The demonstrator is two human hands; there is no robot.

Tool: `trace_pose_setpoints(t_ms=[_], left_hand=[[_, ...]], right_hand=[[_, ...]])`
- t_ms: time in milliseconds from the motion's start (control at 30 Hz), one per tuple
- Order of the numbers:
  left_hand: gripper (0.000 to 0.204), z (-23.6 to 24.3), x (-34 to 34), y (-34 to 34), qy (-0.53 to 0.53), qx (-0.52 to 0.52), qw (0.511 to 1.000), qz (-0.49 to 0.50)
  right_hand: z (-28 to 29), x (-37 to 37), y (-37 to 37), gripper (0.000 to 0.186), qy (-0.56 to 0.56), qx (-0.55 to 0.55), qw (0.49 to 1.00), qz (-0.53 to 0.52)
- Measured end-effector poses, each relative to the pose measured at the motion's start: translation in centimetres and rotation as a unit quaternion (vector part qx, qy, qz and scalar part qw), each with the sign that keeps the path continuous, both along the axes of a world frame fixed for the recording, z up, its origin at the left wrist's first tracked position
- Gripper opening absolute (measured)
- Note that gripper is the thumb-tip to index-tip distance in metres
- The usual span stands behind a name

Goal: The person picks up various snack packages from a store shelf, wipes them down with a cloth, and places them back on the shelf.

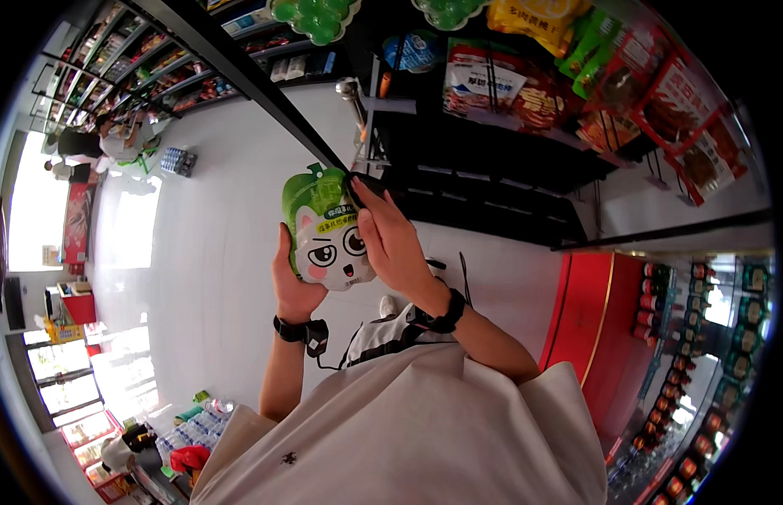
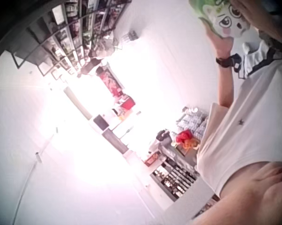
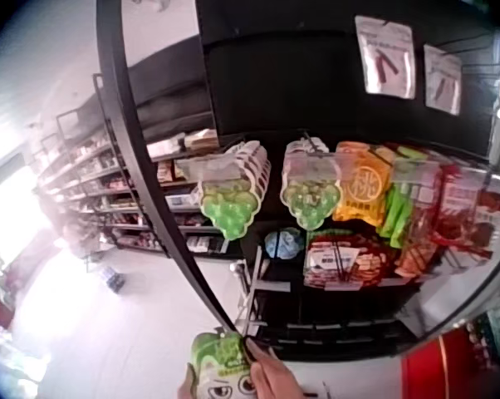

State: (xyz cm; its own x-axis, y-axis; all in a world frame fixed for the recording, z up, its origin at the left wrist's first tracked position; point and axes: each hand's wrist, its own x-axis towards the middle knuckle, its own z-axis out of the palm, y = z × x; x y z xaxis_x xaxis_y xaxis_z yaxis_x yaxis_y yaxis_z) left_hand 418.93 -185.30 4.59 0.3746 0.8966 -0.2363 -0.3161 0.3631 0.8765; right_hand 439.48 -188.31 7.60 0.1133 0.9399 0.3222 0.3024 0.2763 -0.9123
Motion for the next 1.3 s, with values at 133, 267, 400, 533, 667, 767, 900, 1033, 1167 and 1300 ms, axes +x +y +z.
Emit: trace_pose_setpoints(t_ms=[133,267,400,533,667,767,900,1033,1167,1300], left_hand=[[0.061,4.0,2.2,0.3,-0.131,-0.064,0.987,0.064],[0.059,4.0,2.4,0.6,-0.259,-0.099,0.954,0.113],[0.055,3.6,2.2,1.1,-0.288,-0.087,0.939,0.164],[0.053,5.2,3.1,1.6,-0.271,-0.078,0.942,0.184],[0.053,4.6,4.0,1.7,-0.328,-0.095,0.928,0.146],[0.054,4.3,5.3,1.4,-0.329,-0.099,0.927,0.149],[0.055,4.1,6.7,1.3,-0.322,-0.102,0.931,0.136],[0.057,3.3,7.6,1.2,-0.245,-0.047,0.957,0.149],[0.059,2.9,8.4,0.3,0.345,0.244,0.897,0.132],[0.062,3.3,9.2,1.5,-0.289,-0.093,0.941,0.151]], right_hand=[[0.7,1.7,0.9,0.044,-0.048,0.064,0.997,0.005],[0.4,4.7,-0.6,0.045,-0.221,0.122,0.963,0.09],[-1.4,8.7,-0.4,0.044,-0.236,0.122,0.937,0.226],[-3.4,11.5,0.7,0.041,-0.123,0.085,0.981,0.124],[-4.9,12.4,-0.1,0.048,0.11,-0.144,0.981,0.066],[-2.5,10.0,0.9,0.049,0.133,0.0,0.989,0.068],[-0.9,9.2,1.0,0.046,-0.116,0.121,0.976,0.138],[-1.3,9.5,0.9,0.044,-0.233,0.153,0.941,0.191],[-2.3,9.5,2.0,0.044,-0.159,0.102,0.967,0.169],[-2.3,8.1,-0.6,0.048,-0.246,0.161,0.927,0.232]])
